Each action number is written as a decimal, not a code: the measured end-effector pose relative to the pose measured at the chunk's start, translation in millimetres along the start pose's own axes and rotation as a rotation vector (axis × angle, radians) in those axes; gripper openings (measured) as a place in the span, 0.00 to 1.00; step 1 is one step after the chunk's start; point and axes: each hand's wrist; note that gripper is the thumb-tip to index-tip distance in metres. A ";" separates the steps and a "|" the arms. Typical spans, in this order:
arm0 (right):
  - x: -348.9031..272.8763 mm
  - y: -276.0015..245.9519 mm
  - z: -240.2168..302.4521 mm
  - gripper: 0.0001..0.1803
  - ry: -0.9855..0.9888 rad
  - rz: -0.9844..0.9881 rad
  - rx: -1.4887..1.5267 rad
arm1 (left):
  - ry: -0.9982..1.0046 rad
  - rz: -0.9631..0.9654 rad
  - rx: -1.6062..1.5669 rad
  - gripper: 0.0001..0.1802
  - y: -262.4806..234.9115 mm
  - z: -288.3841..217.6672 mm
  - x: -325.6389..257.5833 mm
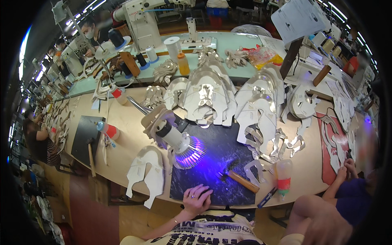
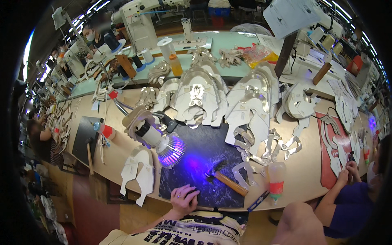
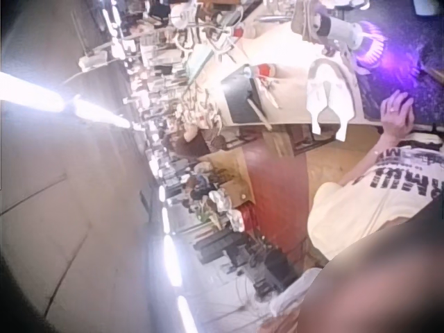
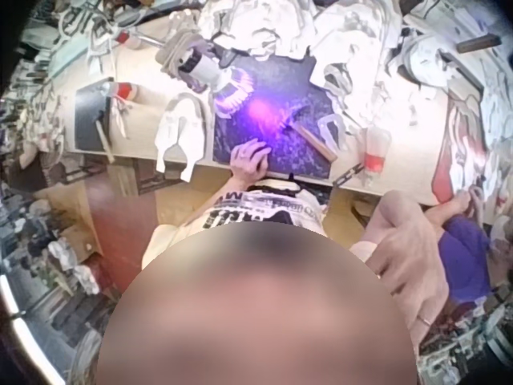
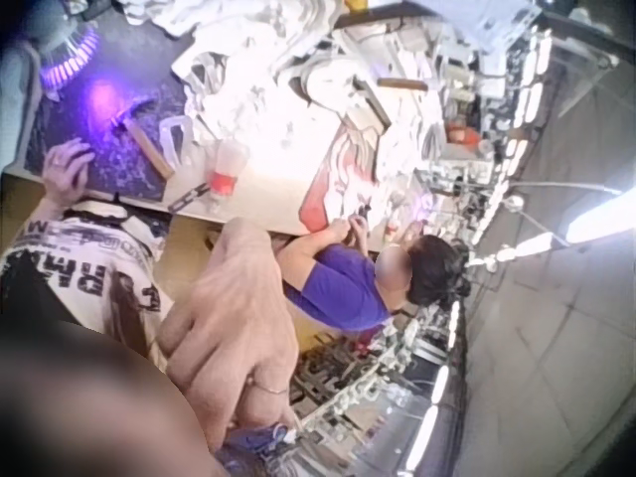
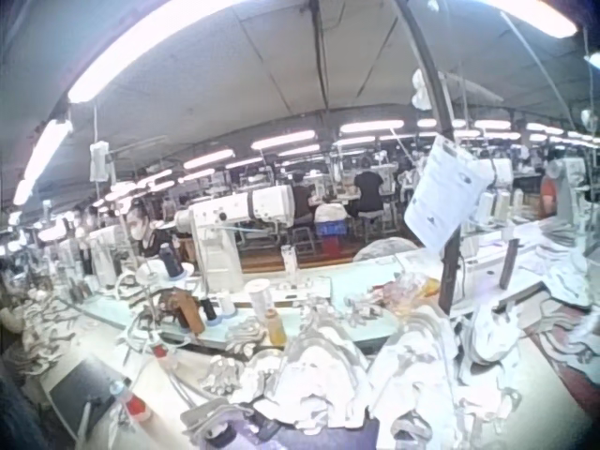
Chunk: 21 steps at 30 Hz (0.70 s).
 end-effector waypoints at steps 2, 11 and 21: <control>-9.4 -3.1 -2.1 0.19 0.032 0.091 0.043 | -0.010 0.000 -0.023 0.11 -0.4 0.5 0.0; -113.5 -22.2 30.0 0.10 0.232 -0.020 -0.386 | -0.042 0.097 -0.014 0.13 -1.9 -5.0 6.9; -183.5 -73.0 -105.6 0.21 0.970 -1.132 -1.628 | -0.337 0.192 -0.153 0.17 -8.0 -10.6 26.1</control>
Point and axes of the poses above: each hand's wrist, its own x-axis towards the middle knuckle, its own y-axis out of the palm, z = x × y, and after that the axes turned 15 degrees about -z, right-handed
